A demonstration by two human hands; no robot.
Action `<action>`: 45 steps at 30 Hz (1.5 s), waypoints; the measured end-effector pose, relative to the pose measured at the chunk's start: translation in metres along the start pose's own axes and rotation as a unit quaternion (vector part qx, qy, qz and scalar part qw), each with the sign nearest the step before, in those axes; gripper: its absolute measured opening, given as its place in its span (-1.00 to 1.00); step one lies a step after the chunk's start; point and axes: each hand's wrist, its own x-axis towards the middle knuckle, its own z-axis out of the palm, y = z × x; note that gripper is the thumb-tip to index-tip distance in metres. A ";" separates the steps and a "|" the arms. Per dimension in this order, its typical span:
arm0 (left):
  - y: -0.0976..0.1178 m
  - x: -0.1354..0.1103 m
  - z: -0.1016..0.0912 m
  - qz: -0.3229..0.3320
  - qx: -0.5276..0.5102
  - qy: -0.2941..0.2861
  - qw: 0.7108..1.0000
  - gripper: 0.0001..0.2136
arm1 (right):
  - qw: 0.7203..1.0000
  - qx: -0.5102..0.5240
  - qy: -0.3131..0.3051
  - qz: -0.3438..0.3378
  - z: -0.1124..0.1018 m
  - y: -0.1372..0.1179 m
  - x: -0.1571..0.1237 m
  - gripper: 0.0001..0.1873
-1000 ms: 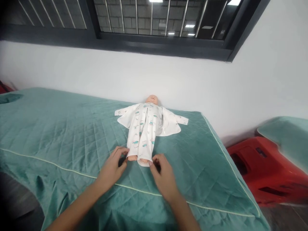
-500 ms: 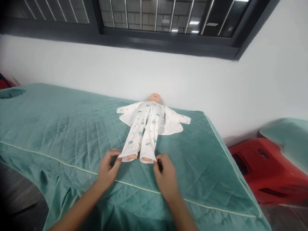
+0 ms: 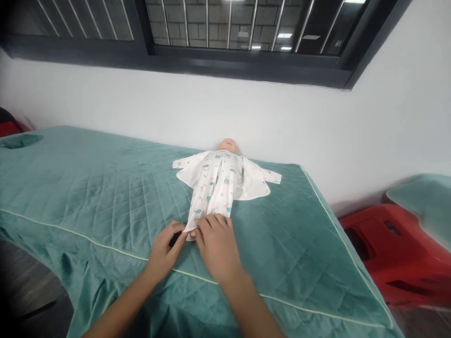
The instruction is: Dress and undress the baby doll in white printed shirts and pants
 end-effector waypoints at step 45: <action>-0.064 0.179 0.025 0.089 0.180 -0.228 0.953 -0.84 | 0.997 -0.057 0.028 0.046 0.016 0.138 0.065 -0.79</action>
